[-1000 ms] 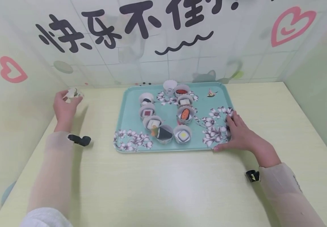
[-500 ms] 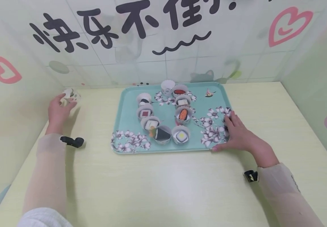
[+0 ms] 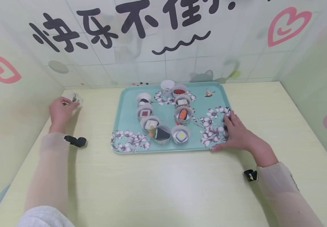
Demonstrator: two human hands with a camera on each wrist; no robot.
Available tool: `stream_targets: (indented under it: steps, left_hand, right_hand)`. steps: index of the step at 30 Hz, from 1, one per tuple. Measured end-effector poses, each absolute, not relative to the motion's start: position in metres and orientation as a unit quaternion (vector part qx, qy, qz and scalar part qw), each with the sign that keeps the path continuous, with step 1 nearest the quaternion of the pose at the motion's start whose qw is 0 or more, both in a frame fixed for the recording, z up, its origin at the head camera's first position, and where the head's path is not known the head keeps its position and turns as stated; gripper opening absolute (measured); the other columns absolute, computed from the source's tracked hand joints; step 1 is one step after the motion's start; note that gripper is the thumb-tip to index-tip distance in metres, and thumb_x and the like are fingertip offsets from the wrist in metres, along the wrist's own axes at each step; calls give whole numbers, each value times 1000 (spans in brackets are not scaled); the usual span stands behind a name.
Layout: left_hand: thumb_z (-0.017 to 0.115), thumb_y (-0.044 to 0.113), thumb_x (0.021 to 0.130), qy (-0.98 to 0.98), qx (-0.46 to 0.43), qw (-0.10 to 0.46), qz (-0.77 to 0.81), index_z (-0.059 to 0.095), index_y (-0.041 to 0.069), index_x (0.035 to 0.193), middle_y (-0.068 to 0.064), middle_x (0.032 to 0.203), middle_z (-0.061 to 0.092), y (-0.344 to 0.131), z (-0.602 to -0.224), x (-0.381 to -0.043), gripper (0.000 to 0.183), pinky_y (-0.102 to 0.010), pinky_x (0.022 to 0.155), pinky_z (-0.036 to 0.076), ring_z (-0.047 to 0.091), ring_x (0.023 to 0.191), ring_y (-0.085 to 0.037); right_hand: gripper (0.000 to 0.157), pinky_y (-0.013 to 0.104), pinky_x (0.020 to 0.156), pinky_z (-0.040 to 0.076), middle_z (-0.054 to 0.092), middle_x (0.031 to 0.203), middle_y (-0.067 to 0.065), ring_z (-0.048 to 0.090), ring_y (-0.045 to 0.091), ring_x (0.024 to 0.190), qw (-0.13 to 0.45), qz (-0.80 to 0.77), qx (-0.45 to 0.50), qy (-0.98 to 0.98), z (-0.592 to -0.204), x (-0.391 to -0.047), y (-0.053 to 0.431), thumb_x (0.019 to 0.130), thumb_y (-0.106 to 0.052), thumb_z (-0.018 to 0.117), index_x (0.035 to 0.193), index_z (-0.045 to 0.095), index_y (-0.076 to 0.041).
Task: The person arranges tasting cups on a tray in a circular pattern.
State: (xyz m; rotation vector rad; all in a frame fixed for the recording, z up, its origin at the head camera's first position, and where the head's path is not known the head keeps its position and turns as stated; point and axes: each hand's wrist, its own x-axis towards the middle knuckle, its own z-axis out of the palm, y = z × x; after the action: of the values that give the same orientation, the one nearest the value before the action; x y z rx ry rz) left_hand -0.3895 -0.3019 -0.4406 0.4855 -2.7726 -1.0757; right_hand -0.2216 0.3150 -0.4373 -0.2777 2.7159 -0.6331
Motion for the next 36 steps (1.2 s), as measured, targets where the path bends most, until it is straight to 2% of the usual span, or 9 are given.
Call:
stream_targets:
  steps: [2, 5, 13, 18, 21, 23, 26, 30, 36]
  left_hand:
    - [68, 35, 93, -918, 156, 70, -358, 55, 4, 106, -9, 105, 54, -298, -443, -389, 36, -29, 73, 42, 49, 95, -23]
    - [68, 37, 93, -917, 150, 70, -364, 52, 6, 101, -7, 100, 51, -291, -443, -389, 35, -29, 70, 42, 48, 90, -22]
    - [66, 38, 93, -921, 118, 56, -368, 52, 5, 107, -17, 128, 56, -262, -423, -390, 39, -29, 75, 43, 50, 101, -24]
    - [67, 37, 94, -921, 81, 55, -378, 49, 4, 116, -17, 144, 52, -237, -408, -394, 44, -31, 79, 46, 50, 104, -23]
    - [68, 35, 94, -921, 60, 57, -382, 44, 3, 126, -19, 147, 49, -219, -401, -397, 51, -37, 87, 47, 49, 108, -26]
    - [70, 33, 93, -919, 43, 61, -387, 42, 1, 129, -21, 144, 50, -206, -397, -400, 56, -43, 102, 46, 52, 114, -31]
    - [72, 29, 91, -914, 23, 59, -400, 39, 0, 131, -22, 144, 50, -186, -391, -404, 60, -47, 111, 44, 53, 122, -34]
    - [74, 25, 89, -910, 1, 44, -412, 37, 3, 131, -21, 147, 49, -158, -382, -408, 60, -46, 105, 50, 54, 126, -33]
    - [74, 24, 88, -918, -46, 24, -394, 37, 6, 133, -18, 150, 47, -116, -376, -417, 61, -43, 107, 47, 52, 128, -31]
  right_hand:
    - [140, 72, 116, 15, -21, 157, 38, -12, 55, 148, 170, -222, -96, 955, -437, -221, 315, 68, -49, 88, 153, -4, 14]
    - [140, 72, 116, 15, -21, 157, 38, -12, 55, 148, 170, -224, -96, 955, -436, -221, 315, 68, -48, 88, 153, -4, 14]
    - [139, 72, 116, 15, -20, 157, 39, -12, 55, 148, 172, -228, -93, 954, -434, -220, 314, 68, -48, 88, 153, -4, 14]
    - [140, 72, 116, 15, -20, 157, 38, -12, 55, 148, 171, -229, -94, 954, -434, -220, 315, 68, -48, 88, 153, -4, 14]
    - [140, 72, 116, 16, -20, 157, 39, -12, 55, 148, 170, -228, -96, 954, -434, -220, 315, 68, -48, 88, 153, -4, 14]
    - [140, 73, 116, 16, -20, 157, 39, -11, 56, 148, 168, -227, -97, 954, -434, -220, 314, 68, -49, 88, 153, -4, 14]
    - [140, 73, 116, 16, -20, 157, 39, -11, 55, 148, 168, -227, -96, 954, -435, -220, 314, 68, -49, 88, 153, -4, 14]
    - [140, 73, 115, 16, -20, 157, 39, -11, 56, 148, 167, -229, -97, 954, -436, -220, 314, 68, -49, 88, 153, -4, 14]
    - [141, 73, 116, 16, -19, 157, 39, -11, 55, 148, 162, -229, -97, 955, -437, -220, 314, 67, -50, 88, 153, -3, 14]
